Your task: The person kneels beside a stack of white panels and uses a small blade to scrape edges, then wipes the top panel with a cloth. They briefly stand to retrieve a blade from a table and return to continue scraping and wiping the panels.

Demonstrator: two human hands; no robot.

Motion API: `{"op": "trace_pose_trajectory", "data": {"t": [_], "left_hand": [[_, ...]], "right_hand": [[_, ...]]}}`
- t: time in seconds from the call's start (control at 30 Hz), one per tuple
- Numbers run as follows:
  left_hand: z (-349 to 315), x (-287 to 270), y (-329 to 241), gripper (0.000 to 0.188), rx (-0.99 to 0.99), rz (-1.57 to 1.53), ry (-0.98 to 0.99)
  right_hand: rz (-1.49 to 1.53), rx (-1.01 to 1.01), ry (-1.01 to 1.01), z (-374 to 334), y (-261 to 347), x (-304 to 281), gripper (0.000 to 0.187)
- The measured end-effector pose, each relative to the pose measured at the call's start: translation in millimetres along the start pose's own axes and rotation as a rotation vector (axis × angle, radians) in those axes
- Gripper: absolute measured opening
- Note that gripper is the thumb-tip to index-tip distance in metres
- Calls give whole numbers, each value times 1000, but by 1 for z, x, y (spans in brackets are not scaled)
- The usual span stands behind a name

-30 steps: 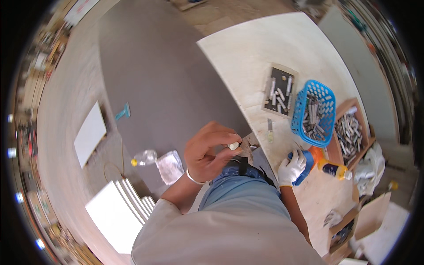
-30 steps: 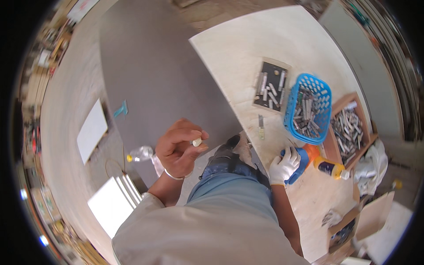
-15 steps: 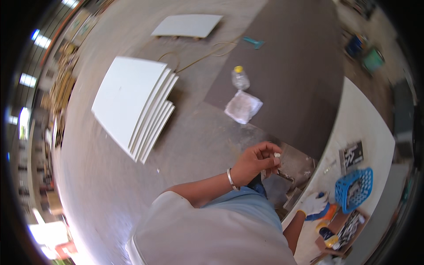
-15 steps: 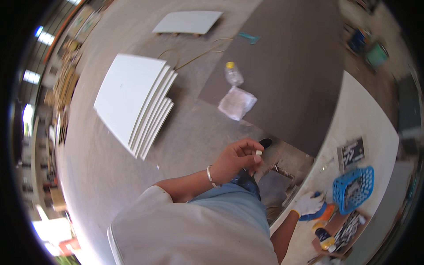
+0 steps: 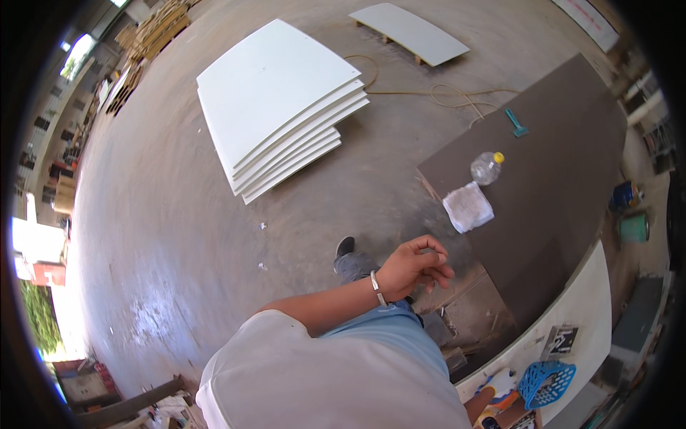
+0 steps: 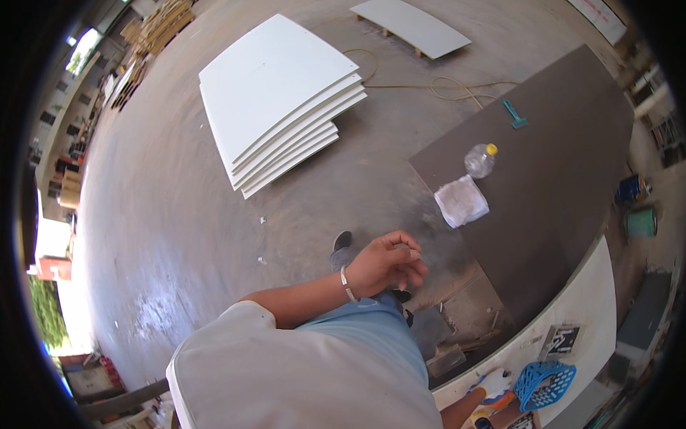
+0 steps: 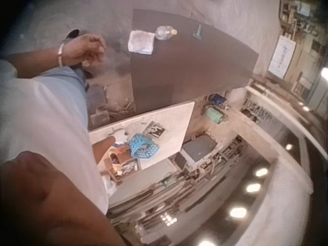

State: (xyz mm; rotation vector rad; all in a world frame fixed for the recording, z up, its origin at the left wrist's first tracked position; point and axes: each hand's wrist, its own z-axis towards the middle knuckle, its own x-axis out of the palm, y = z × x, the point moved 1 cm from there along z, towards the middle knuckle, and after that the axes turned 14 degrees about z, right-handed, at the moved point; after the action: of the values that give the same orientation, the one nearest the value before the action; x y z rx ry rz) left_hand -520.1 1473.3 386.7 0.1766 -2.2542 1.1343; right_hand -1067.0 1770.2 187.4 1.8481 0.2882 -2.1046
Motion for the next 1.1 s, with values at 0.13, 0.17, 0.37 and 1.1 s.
{"op": "trace_pose_trajectory", "data": {"t": [0.13, 0.17, 0.37, 1.1], "left_hand": [[-20, -62, -39, 13, 64, -93, -40], [-29, -82, -49, 12, 65, -117, -61], [-71, -202, -111, 6, 166, -278, -66], [-200, -339, -182, 32, 614, -655, -234]], "right_hand": [[-52, 5, -180, 6, 70, -74, 49], [-18, -59, -168, -1, 108, -92, 51], [992, -522, 472, -171, 423, -131, 50], [778, -1251, 1467, -524, 702, -199, 47]]}}
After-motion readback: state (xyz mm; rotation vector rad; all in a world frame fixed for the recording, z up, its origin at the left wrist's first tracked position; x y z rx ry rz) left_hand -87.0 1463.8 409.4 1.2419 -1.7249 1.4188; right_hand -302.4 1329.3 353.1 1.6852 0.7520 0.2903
